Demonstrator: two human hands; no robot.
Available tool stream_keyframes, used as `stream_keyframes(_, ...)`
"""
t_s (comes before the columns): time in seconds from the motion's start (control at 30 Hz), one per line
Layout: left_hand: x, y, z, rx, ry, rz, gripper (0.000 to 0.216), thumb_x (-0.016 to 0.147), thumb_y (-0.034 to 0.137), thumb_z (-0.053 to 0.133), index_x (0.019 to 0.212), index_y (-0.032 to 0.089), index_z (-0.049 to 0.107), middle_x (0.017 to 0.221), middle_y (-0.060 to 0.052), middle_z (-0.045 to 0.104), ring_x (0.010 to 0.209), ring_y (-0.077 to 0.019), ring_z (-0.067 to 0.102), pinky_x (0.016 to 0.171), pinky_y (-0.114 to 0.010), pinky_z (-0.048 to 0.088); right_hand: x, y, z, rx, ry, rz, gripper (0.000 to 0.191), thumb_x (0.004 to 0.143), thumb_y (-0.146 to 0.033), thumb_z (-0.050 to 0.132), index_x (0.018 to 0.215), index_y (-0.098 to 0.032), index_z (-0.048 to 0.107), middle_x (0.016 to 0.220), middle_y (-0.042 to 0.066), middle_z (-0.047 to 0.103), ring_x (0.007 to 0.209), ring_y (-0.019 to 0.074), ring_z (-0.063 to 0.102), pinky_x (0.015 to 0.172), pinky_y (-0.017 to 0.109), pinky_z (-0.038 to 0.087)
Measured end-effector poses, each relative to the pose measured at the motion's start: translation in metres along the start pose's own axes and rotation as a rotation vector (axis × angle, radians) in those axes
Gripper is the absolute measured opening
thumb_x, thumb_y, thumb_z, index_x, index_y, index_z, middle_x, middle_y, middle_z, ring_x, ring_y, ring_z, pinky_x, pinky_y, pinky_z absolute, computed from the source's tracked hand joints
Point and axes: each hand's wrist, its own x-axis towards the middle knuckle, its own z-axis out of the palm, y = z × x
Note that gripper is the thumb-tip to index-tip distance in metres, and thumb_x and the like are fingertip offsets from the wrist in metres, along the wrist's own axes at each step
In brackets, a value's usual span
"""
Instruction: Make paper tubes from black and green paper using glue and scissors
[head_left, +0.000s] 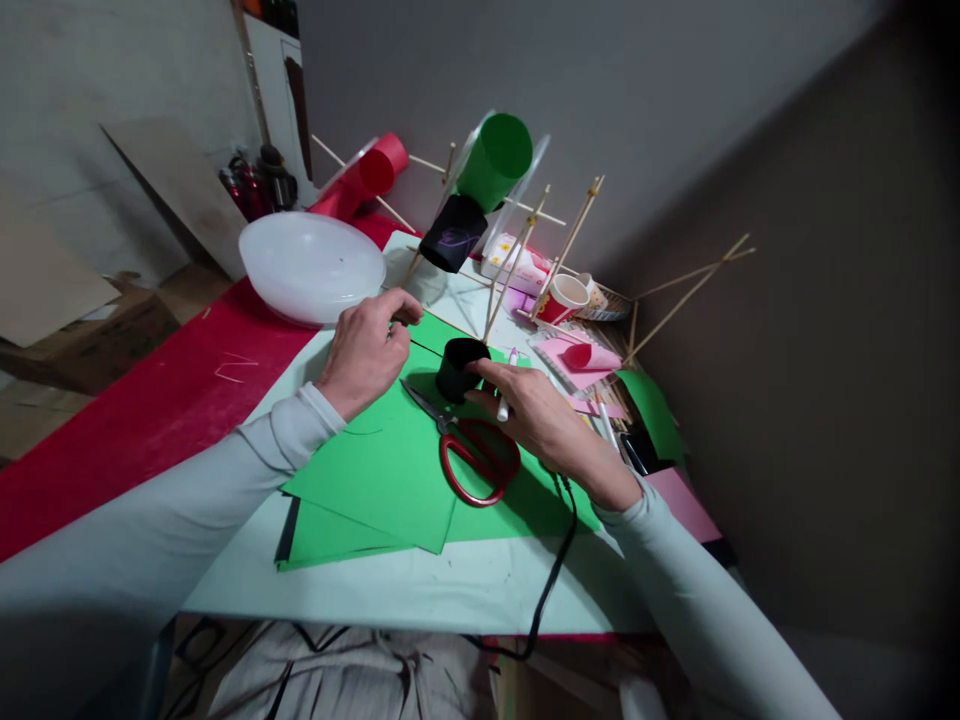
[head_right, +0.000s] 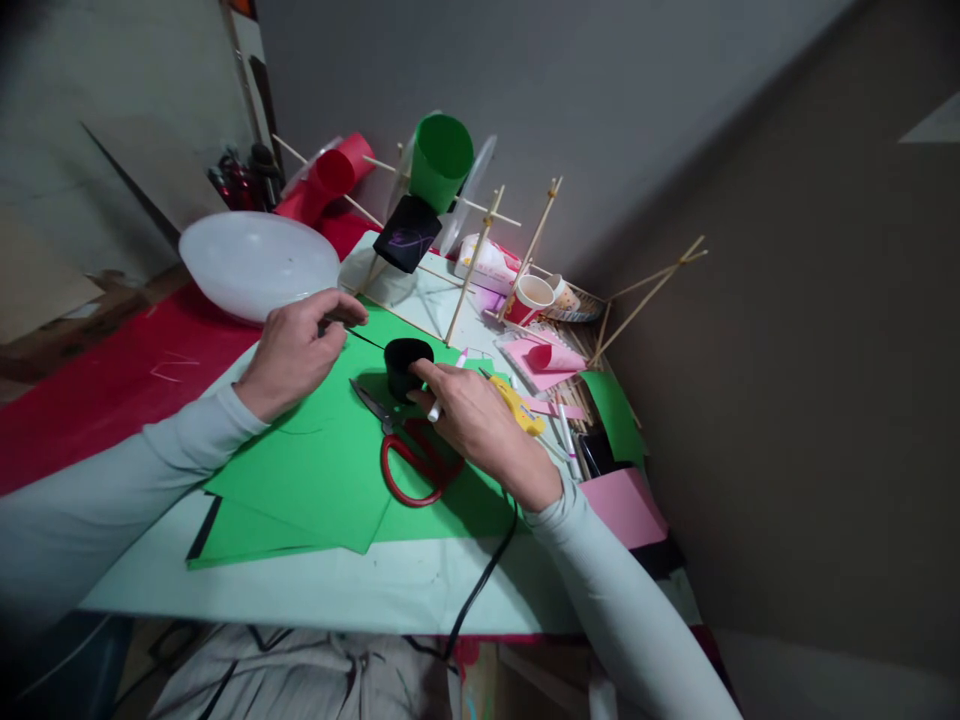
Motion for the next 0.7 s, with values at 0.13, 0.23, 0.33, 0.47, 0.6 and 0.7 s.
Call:
stream_keyframes(0.13, -0.001, 0.0, 0.0, 0.007, -0.008, 0.008, 0.034, 0.08, 0.005, 0.046, 0.097, 0.02, 0.071, 0.101, -0.007, 0.08, 0.094, -0.0258, 0.073, 0.093, -0.043, 0.056, -0.009, 0.0, -0.006, 0.015, 0.057, -0.009, 0.036, 0.102, -0.018, 0.058, 0.137, -0.014, 0.058, 0.107, 0.013, 0.078, 0.083, 0.0231, 0.071, 0.073, 0.031, 0.045)
stream_keyframes(0.23, -0.001, -0.001, 0.001, 0.013, -0.01, 0.011, 0.034, 0.079, 0.005, 0.047, 0.096, 0.02, 0.072, 0.102, -0.007, 0.08, 0.092, -0.0264, 0.073, 0.093, -0.045, 0.056, -0.02, 0.007, -0.009, 0.033, 0.151, -0.014, 0.038, 0.102, -0.021, 0.056, 0.139, -0.016, 0.057, 0.099, 0.009, 0.077, 0.078, 0.0214, 0.069, 0.072, 0.031, 0.047)
stream_keyframes(0.33, -0.001, -0.003, 0.002, 0.011, -0.01, 0.018, 0.032, 0.08, 0.007, 0.049, 0.095, 0.022, 0.073, 0.102, -0.006, 0.081, 0.093, -0.0268, 0.073, 0.093, -0.045, 0.056, -0.033, 0.022, -0.008, 0.042, 0.271, 0.003, 0.035, 0.102, -0.023, 0.055, 0.136, -0.014, 0.057, 0.09, 0.007, 0.075, 0.074, 0.0197, 0.068, 0.071, 0.03, 0.049)
stream_keyframes(0.47, -0.003, -0.003, 0.004, -0.009, -0.021, 0.058, 0.027, 0.082, 0.013, 0.051, 0.093, 0.021, 0.074, 0.102, -0.008, 0.08, 0.096, -0.0289, 0.073, 0.095, -0.047, 0.056, -0.049, 0.043, -0.001, 0.036, 0.364, 0.045, 0.023, 0.103, -0.022, 0.053, 0.121, -0.016, 0.064, 0.09, 0.008, 0.075, 0.076, 0.0199, 0.07, 0.072, 0.031, 0.051)
stream_keyframes(0.6, -0.005, 0.003, 0.003, -0.034, -0.049, 0.12, 0.023, 0.091, 0.026, 0.052, 0.096, 0.023, 0.074, 0.106, -0.008, 0.079, 0.103, -0.0296, 0.072, 0.098, -0.048, 0.055, -0.058, 0.051, 0.006, 0.032, 0.327, 0.031, 0.019, 0.102, -0.018, 0.052, 0.111, -0.017, 0.068, 0.102, 0.012, 0.076, 0.082, 0.0217, 0.072, 0.072, 0.031, 0.051)
stream_keyframes(0.7, -0.008, 0.011, 0.0, -0.08, -0.126, 0.211, 0.026, 0.095, 0.037, 0.054, 0.106, 0.023, 0.073, 0.113, -0.009, 0.077, 0.109, -0.0291, 0.071, 0.1, -0.047, 0.055, -0.061, 0.048, 0.007, 0.01, 0.276, 0.023, 0.02, 0.1, -0.013, 0.051, 0.11, -0.016, 0.068, 0.097, 0.012, 0.073, 0.077, 0.0205, 0.068, 0.067, 0.03, 0.046)
